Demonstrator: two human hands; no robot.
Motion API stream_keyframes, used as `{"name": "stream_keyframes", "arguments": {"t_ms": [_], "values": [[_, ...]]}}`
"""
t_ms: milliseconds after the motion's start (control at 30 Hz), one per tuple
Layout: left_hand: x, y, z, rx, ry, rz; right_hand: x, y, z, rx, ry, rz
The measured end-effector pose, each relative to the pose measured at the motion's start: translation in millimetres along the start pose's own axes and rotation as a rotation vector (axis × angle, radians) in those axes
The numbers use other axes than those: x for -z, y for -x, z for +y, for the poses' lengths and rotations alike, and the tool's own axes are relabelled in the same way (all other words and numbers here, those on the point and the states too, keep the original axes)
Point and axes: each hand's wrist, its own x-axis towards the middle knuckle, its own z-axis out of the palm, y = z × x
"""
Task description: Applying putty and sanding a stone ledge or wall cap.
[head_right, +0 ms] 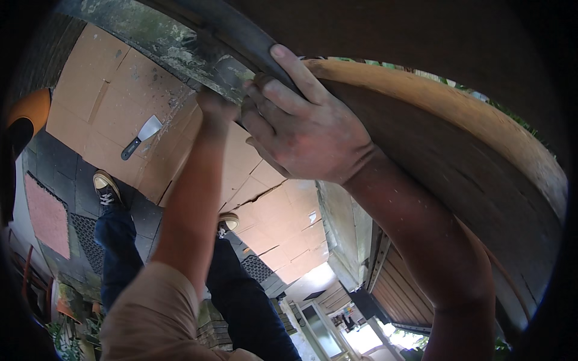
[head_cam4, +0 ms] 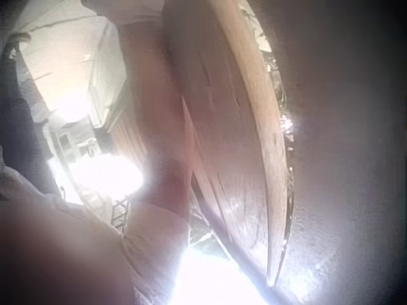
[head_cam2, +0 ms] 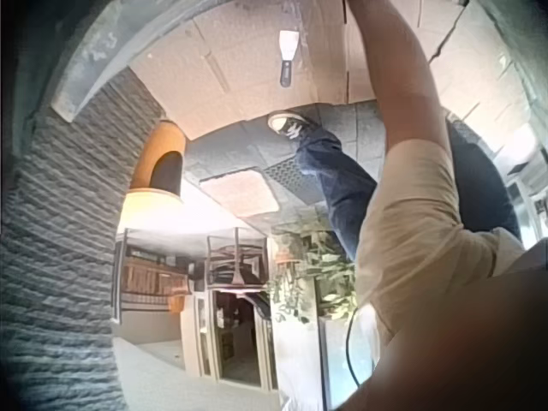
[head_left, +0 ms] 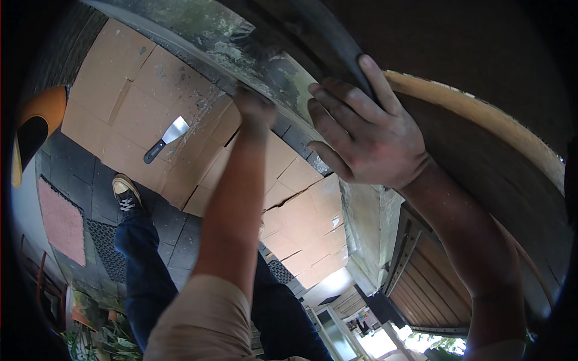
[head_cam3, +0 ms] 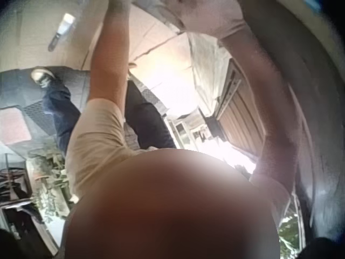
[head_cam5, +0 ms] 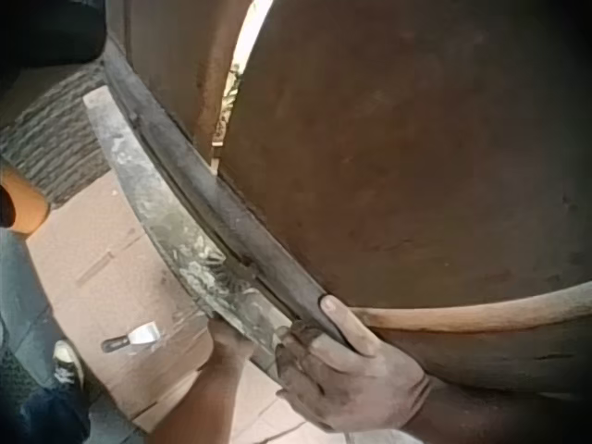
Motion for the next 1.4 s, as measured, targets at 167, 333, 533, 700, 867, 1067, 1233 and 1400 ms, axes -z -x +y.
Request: {"name": "stream_keyframes", "arguments": {"t_ms": [167, 333, 533, 700, 867, 1067, 1233, 1400], "values": [[-28.9, 7.0, -43.3, -0.123, -0.048, 0.169, -6.7, 10.2, 4.7, -0.029, 0.083, -0.029], [-51.2, 10.9, -32.5, -0.199, 0.147, 0.086, 1.5, 11.8, 8.5, -0.053, 0.099, -0.082], [-88.2, -10.2, 49.2, -0.359, -0.133, 0.284, 0.4, 0.2, -1.0, -0.084, 0.108, -0.067], [-113.6, 4.9, 35.4, -0.365, 0.001, 0.269, 4.5, 7.2, 2.9, -0.063, 0.143, -0.097], [-99.9, -58.3, 160.7, -0.297, -0.305, 0.173, -4.7, 2.9, -1.2, -0.053, 0.182, -0.103], [-75.2, -30.9, 50.6, -0.466, -0.106, 0.321, -2.3, 9.2, 2.3, -0.023, 0.201, -0.114], [-50.9, -79.3, 162.5, -0.402, -0.257, 0.139, -9.2, 2.1, -3.5, 0.011, 0.209, -0.114], [-174.1, -100.2, 286.2, -0.48, -0.377, 0.158, -5.2, 12.0, 7.1, -0.006, 0.257, -0.144]]}}
